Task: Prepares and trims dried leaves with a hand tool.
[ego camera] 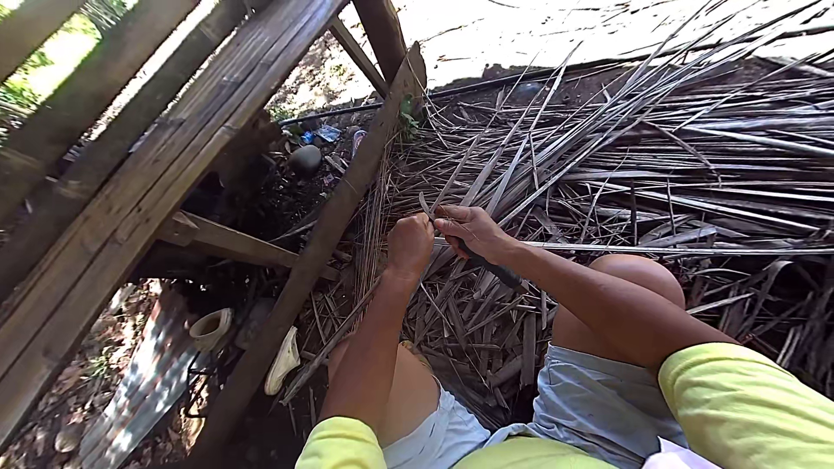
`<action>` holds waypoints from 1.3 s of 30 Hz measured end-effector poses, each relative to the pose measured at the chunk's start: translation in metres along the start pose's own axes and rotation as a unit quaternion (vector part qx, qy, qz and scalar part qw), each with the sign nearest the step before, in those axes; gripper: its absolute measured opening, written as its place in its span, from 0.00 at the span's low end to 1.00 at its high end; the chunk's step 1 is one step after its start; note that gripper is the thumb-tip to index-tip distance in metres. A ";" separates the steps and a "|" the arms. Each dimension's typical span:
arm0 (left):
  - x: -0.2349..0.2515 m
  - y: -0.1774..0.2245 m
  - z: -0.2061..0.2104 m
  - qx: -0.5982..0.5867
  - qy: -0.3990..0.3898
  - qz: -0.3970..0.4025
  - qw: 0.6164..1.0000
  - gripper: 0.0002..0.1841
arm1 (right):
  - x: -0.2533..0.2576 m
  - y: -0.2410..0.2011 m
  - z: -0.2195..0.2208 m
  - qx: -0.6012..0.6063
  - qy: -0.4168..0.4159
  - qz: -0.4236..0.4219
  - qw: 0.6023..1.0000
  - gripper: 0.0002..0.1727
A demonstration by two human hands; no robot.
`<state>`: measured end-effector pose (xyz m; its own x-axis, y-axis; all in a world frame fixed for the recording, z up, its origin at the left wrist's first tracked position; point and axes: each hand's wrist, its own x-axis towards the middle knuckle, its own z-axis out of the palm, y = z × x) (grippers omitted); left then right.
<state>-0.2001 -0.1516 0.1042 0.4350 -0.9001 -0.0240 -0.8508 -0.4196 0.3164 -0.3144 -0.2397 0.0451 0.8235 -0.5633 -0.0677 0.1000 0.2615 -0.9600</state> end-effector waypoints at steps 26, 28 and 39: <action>0.010 -0.003 -0.003 -0.009 -0.025 -0.040 0.999 0.15 | -0.001 -0.007 -0.009 -0.370 -0.018 -0.003 0.929 0.26; 0.010 -0.003 -0.001 0.002 -0.037 -0.033 0.999 0.15 | -0.001 -0.005 -0.010 -0.379 -0.013 0.001 0.925 0.26; 0.000 -0.010 -0.010 -0.037 -0.059 -0.018 0.997 0.16 | 0.044 -0.010 -0.096 -0.130 0.189 0.035 0.973 0.24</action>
<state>-0.1886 -0.1467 0.1108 0.4241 -0.8938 -0.1460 -0.8092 -0.4464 0.3821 -0.3326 -0.3423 0.0255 0.5548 -0.8116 -0.1831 -0.1346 0.1296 -0.9824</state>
